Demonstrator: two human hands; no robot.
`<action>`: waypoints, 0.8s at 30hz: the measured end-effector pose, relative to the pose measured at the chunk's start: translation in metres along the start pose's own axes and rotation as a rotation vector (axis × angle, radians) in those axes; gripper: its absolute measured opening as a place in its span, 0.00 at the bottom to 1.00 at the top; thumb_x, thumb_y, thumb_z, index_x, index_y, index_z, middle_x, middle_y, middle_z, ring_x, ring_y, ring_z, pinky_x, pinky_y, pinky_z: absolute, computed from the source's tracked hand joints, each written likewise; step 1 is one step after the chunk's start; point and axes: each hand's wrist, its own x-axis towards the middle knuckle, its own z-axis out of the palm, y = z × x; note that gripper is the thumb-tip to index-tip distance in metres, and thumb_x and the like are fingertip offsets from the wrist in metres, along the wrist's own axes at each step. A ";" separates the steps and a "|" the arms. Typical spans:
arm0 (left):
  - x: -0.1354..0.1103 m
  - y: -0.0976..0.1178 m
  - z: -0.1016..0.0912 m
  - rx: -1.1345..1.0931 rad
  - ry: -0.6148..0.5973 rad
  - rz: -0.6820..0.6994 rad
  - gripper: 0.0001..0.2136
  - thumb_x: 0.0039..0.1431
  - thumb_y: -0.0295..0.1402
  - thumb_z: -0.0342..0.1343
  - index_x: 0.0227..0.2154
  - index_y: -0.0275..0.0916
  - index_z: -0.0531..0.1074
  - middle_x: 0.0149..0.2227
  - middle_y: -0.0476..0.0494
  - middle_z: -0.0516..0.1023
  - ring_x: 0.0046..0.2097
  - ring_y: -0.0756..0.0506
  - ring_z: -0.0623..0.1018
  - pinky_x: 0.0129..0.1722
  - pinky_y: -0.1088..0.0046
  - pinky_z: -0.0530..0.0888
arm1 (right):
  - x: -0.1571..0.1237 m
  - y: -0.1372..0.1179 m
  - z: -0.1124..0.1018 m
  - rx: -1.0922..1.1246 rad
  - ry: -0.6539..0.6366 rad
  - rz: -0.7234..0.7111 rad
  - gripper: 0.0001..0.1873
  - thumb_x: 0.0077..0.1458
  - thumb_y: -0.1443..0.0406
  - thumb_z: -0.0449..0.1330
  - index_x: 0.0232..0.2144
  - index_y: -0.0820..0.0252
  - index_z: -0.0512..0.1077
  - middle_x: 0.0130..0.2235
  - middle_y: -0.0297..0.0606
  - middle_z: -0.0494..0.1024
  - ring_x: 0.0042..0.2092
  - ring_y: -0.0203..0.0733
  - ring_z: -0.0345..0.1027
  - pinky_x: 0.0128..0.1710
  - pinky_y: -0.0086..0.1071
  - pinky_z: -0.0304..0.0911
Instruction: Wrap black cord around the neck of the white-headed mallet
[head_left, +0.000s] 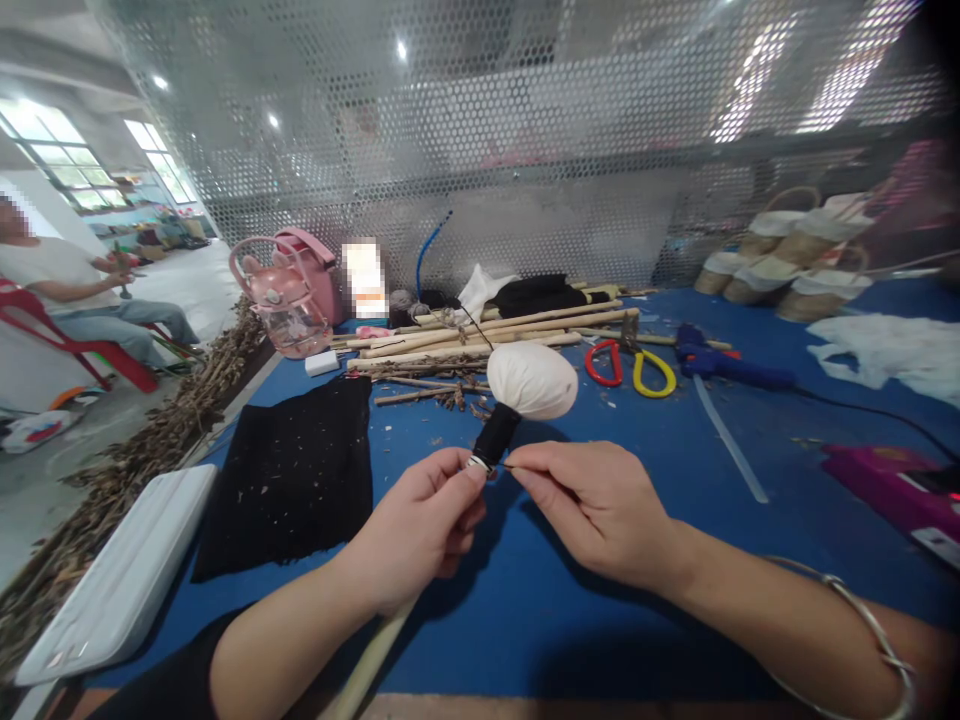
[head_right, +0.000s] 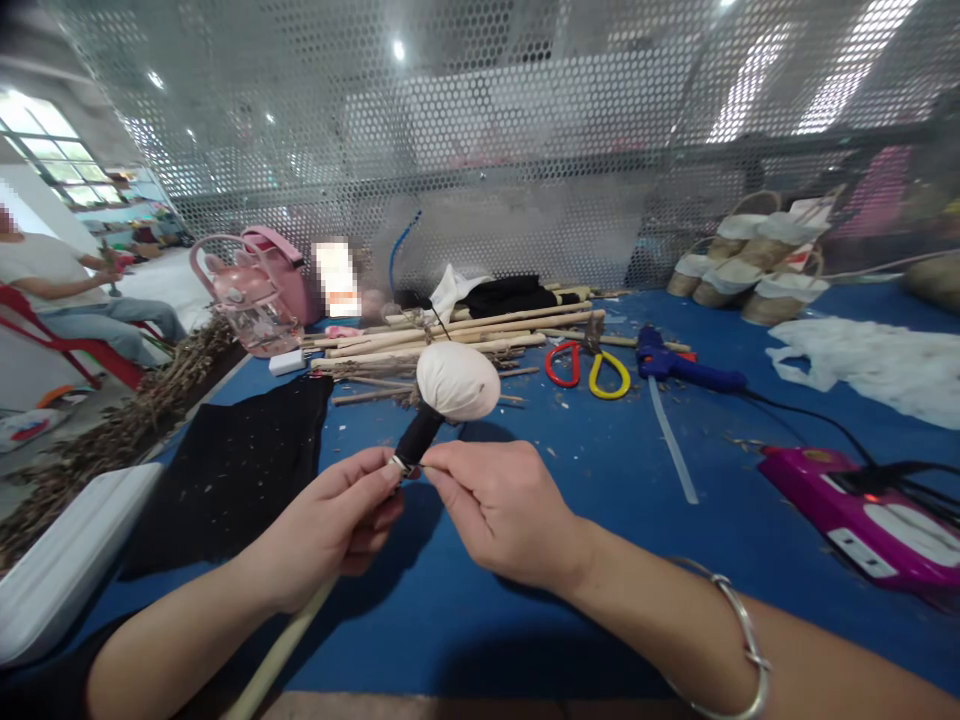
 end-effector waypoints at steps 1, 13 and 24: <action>0.000 0.000 0.000 -0.002 -0.004 0.000 0.11 0.57 0.41 0.48 0.27 0.41 0.56 0.19 0.58 0.54 0.16 0.58 0.51 0.12 0.85 0.46 | 0.000 0.000 0.000 0.000 0.010 0.001 0.07 0.55 0.72 0.52 0.35 0.61 0.69 0.30 0.35 0.76 0.29 0.32 0.69 0.30 0.23 0.59; 0.000 0.001 0.001 -0.028 0.023 -0.002 0.11 0.56 0.41 0.49 0.27 0.41 0.56 0.18 0.58 0.54 0.16 0.58 0.51 0.12 0.85 0.45 | -0.002 0.001 0.002 0.004 -0.043 0.062 0.07 0.56 0.70 0.51 0.33 0.62 0.69 0.28 0.34 0.75 0.27 0.31 0.67 0.28 0.24 0.57; -0.003 -0.001 -0.001 -0.104 -0.017 0.023 0.10 0.55 0.40 0.52 0.32 0.43 0.56 0.17 0.60 0.55 0.15 0.59 0.50 0.12 0.88 0.48 | 0.003 0.003 0.004 0.315 -0.120 0.320 0.09 0.56 0.66 0.51 0.28 0.63 0.70 0.24 0.33 0.70 0.25 0.31 0.60 0.26 0.25 0.55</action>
